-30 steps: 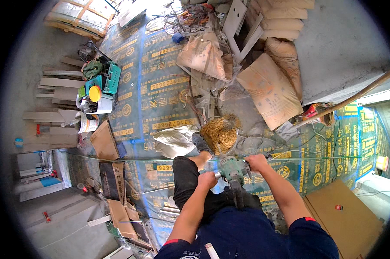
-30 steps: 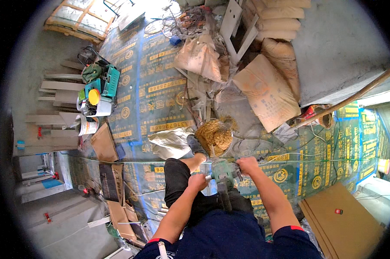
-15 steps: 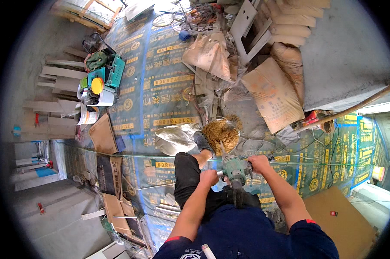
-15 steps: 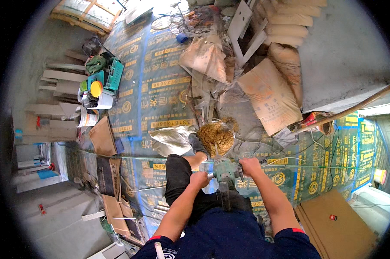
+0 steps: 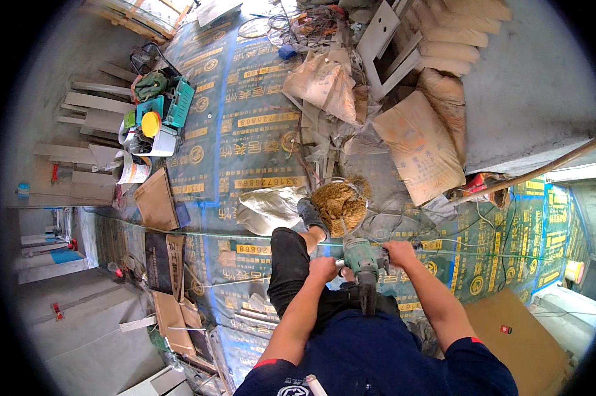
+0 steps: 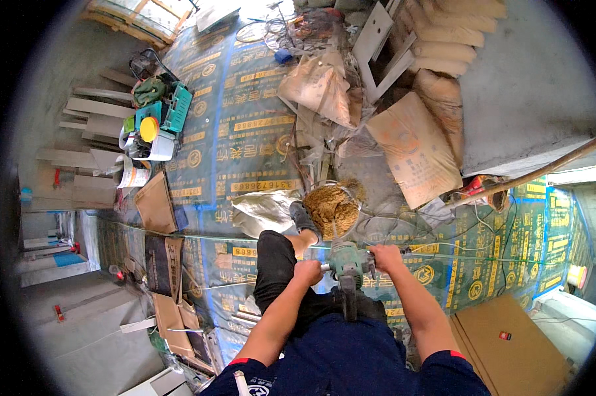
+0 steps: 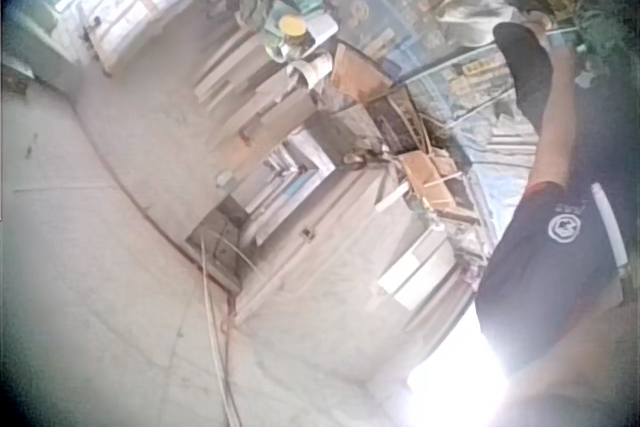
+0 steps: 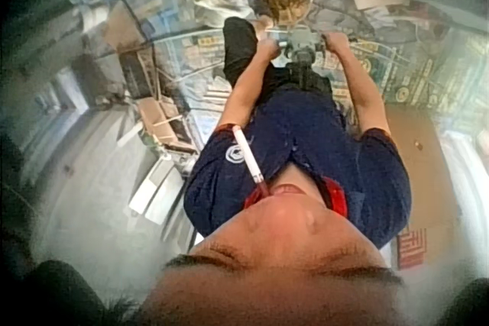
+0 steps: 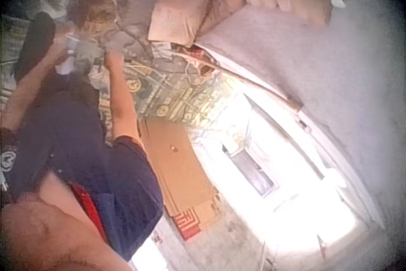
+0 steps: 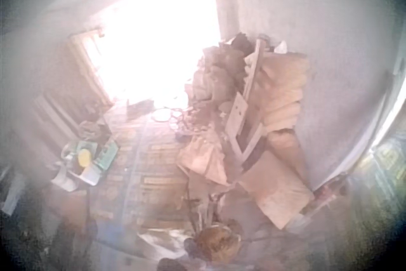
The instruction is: The person empties a bag of material into a bucket, mixes it with water using a power mixer, and then applies the mortar to bricks at a corner using a trowel.
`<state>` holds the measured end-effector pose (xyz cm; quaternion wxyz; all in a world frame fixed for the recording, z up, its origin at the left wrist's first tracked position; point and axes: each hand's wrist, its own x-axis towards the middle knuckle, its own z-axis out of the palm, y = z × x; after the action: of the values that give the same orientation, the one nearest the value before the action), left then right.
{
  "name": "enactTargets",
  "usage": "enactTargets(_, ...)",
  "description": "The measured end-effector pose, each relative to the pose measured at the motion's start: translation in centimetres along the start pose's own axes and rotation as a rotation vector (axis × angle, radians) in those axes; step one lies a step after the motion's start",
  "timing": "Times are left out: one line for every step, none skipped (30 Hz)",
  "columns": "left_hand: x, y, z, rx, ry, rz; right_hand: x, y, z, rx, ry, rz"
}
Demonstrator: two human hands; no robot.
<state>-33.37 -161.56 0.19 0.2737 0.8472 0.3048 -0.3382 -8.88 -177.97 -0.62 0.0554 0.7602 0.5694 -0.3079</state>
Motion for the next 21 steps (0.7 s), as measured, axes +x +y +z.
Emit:
enactTargets(0.1,-0.1,0.1,0.008,-0.011,-0.012,0.1,-0.1,0.0,0.009,0.011,-0.007)
enactTargets(0.2,-0.4,0.3,0.016,-0.022,-0.024,0.1,-0.4,0.1,0.012,-0.040,0.018)
enactTargets(0.0,-0.2,0.0,0.015,-0.026,-0.007,-0.2,-0.4,0.2,0.013,-0.093,0.049)
enactTargets(-0.2,-0.1,-0.1,0.014,-0.030,0.010,-0.4,-0.6,0.2,0.015,-0.146,0.080)
enactTargets(-0.4,0.0,-0.3,0.014,-0.034,0.028,-0.5,-0.6,0.3,0.027,-0.123,0.066)
enactTargets(-0.6,-0.1,-0.3,0.006,-0.024,0.024,-0.8,-0.6,0.5,0.042,-0.099,0.050)
enactTargets(-0.8,0.0,-0.2,-0.002,-0.014,0.020,-0.9,-0.6,0.7,0.057,-0.074,0.034)
enactTargets(-1.0,-0.1,-0.1,-0.009,-0.005,0.016,-0.7,-0.6,0.9,0.055,-0.086,0.036)
enactTargets(-1.2,-0.2,0.1,-0.013,0.004,0.007,-0.4,-0.6,0.8,0.051,-0.095,0.037)
enactTargets(-1.3,-0.3,0.3,-0.017,0.013,-0.003,-0.1,-0.7,0.7,0.047,-0.104,0.038)
enactTargets(-1.4,-0.4,0.5,-0.021,0.021,-0.012,0.2,-0.8,0.7,0.029,-0.080,0.022)
enactTargets(-1.3,-0.4,0.5,-0.034,0.035,-0.019,0.4,-0.5,1.0,0.010,-0.055,0.013)
enactTargets(-1.3,-0.3,0.4,-0.047,0.049,-0.026,0.6,-0.3,1.4,-0.008,-0.031,0.004)
enactTargets(-1.2,-0.2,0.4,-0.060,0.063,-0.032,0.5,0.0,1.8,-0.010,-0.021,0.003)
enactTargets(-1.2,-0.4,0.5,-0.062,0.065,-0.034,0.4,-0.2,1.7,-0.015,-0.015,-0.007)
enactTargets(-1.3,-0.5,0.7,-0.064,0.067,-0.037,0.4,-0.4,1.6,-0.019,-0.009,-0.016)
enactTargets(-1.3,-0.6,0.8,-0.067,0.068,-0.039,0.3,-0.6,1.4,-0.032,-0.028,-0.020)
enactTargets(-1.3,-0.6,0.9,-0.070,0.070,-0.034,0.2,-0.6,1.3,-0.044,-0.047,-0.020)
enactTargets(-1.3,-0.5,1.1,-0.073,0.072,-0.029,0.1,-0.6,1.2,-0.056,-0.067,-0.021)
enactTargets(-1.3,-0.4,1.2,-0.076,0.074,-0.024,0.2,-0.6,1.0,-0.064,-0.071,-0.016)
enactTargets(-1.2,-0.4,1.5,-0.089,0.074,-0.030,0.4,-0.5,0.7,-0.073,-0.074,-0.012)
